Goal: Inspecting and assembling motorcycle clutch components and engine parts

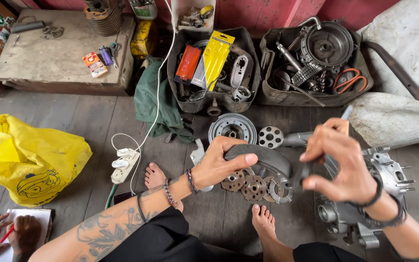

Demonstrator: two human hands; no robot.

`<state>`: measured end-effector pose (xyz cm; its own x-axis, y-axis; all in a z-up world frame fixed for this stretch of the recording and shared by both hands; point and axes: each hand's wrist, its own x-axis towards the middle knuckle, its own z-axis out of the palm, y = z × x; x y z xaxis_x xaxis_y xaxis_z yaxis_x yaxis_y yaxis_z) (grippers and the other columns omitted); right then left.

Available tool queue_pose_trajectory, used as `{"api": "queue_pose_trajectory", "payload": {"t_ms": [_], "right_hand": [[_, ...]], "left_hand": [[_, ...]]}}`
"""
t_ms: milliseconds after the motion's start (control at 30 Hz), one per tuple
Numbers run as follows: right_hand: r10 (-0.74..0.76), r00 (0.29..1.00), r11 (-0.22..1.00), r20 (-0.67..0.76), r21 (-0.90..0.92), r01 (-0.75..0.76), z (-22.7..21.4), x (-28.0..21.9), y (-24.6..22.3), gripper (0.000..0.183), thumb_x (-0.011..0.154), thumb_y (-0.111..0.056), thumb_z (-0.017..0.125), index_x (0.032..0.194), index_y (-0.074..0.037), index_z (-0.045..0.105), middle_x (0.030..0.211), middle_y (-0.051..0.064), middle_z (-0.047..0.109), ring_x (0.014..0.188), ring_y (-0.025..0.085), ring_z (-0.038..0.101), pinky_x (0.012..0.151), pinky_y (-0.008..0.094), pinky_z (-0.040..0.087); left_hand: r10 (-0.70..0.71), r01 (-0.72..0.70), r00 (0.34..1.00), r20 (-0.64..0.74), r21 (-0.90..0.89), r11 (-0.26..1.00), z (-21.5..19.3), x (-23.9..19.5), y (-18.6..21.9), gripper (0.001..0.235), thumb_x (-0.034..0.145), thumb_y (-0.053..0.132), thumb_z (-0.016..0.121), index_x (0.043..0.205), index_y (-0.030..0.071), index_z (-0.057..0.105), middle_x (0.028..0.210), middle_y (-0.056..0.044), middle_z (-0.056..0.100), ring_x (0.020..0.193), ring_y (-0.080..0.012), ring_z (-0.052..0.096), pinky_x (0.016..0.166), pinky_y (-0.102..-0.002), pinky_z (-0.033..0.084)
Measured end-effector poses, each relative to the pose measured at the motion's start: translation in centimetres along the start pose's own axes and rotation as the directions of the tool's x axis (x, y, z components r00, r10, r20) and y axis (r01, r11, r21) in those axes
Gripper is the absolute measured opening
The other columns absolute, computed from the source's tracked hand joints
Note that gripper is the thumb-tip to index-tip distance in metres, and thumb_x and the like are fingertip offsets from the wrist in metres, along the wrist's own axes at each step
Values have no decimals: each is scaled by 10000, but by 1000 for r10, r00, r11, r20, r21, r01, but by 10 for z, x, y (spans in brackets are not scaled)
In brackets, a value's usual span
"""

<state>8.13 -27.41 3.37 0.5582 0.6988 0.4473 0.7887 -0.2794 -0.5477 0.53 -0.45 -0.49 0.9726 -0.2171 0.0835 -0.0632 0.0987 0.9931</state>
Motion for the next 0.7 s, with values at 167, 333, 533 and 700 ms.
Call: {"api": "queue_pose_trajectory", "payload": {"t_ms": [167, 333, 533, 700], "right_hand": [[-13, 999, 1000, -48, -22, 12, -3, 1, -5, 579, 799, -696, 521, 758, -125, 607, 730, 6, 588, 669, 169, 561, 979, 456, 329], [-41, 995, 999, -86, 3, 41, -5, -6, -23, 545, 778, -702, 539, 734, -165, 621, 742, -18, 617, 680, 136, 568, 988, 447, 327], [-148, 986, 986, -80, -86, 141, -4, -2, -39, 560, 767, -718, 538, 714, -163, 596, 693, -6, 579, 603, 166, 562, 926, 453, 317], [-7, 993, 1000, -119, -7, 6, 9, -18, 17, 616, 788, -760, 494, 790, -154, 606, 752, -16, 608, 720, 171, 577, 1054, 496, 348]], "left_hand": [[24, -24, 999, 46, -10, 1000, -3, 0, 5, 403, 912, 435, 682, 675, 147, 530, 605, 92, 413, 561, -26, 349, 502, -220, 271], [45, -40, 990, 137, -42, 998, 0, -5, 15, 415, 894, 460, 682, 663, 148, 538, 572, 76, 486, 492, -16, 414, 446, -199, 289], [15, -18, 990, 139, 20, 1000, 2, -6, 11, 356, 887, 379, 734, 680, 149, 556, 573, 93, 499, 536, 7, 398, 473, -189, 287], [8, -7, 1000, 22, -41, 999, -3, -1, 8, 420, 914, 442, 671, 650, 158, 510, 575, 61, 445, 503, -27, 391, 440, -200, 306]]}}
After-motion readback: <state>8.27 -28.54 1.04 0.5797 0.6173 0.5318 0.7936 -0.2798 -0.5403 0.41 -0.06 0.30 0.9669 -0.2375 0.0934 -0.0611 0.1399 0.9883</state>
